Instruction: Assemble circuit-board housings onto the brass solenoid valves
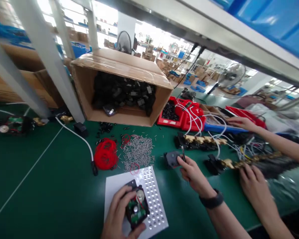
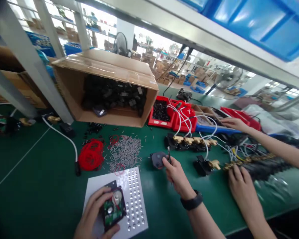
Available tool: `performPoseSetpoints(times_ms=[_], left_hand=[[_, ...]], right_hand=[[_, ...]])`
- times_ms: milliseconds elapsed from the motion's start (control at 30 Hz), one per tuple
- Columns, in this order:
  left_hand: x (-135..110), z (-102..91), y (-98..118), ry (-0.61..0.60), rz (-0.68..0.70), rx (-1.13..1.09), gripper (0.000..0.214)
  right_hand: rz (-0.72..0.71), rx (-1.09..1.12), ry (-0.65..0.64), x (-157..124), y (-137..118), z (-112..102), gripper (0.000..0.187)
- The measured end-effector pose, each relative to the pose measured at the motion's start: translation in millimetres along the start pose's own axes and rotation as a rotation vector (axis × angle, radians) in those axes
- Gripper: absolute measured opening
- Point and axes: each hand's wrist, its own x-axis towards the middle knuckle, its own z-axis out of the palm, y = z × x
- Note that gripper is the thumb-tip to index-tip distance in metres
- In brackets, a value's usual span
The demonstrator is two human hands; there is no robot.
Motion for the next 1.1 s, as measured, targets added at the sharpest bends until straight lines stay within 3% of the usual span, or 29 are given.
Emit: performPoseSetpoints(times_ms=[100, 200, 333, 433, 500, 600, 700, 800, 900, 1033, 1100], left_hand=[[0.3, 1.0, -3.0, -0.006, -0.015, 0.039, 0.051], [-0.8, 3.9, -7.1, 0.037, -0.140, -0.055, 0.069], [-1.4, 5.8, -9.8, -0.013, -0.326, -0.146, 0.074], [2.8, 3.5, -2.9, -0.066, -0.376, -0.174, 0.069], [6.9, 1.8, 6.8, -0.058, -0.388, -0.212, 0.067], [12.6, 2.1, 27.1, -0.074, -0.347, -0.111, 0.063], [16.5, 7.8, 46.6, -0.127, -0.095, 0.145, 0.063], [17.8, 16.0, 56.9, -0.201, 0.101, 0.322, 0.067], [17.1, 20.2, 58.8, -0.242, 0.096, 0.432, 0.073], [16.3, 18.2, 56.5, -0.240, 0.075, 0.419, 0.077], [16.2, 16.7, 53.9, -0.226, 0.070, 0.332, 0.080]], right_hand=[[-0.097, -0.271, -0.043, -20.6, 18.8, -35.4, 0.034], [-0.300, -0.669, -0.096, -24.6, 18.7, -48.2, 0.030], [-0.274, -1.172, 0.101, -34.6, 18.8, -29.8, 0.055], [-0.251, -1.311, 0.186, -47.0, 26.1, -11.0, 0.069], [-0.274, -1.149, 0.200, -52.9, 29.2, -4.3, 0.058], [-0.234, -0.622, 0.061, -60.5, 29.2, 4.4, 0.045], [-0.036, -0.037, -0.192, -71.4, 31.3, 23.5, 0.045], [0.163, 0.495, -0.349, -82.9, 37.6, 46.9, 0.033], [0.077, 0.431, -0.401, -89.7, 39.4, 59.1, 0.032], [-0.323, -0.085, -0.493, -92.8, 32.5, 60.3, 0.039], [-0.436, -0.284, -0.497, -94.6, 29.4, 62.7, 0.044]])
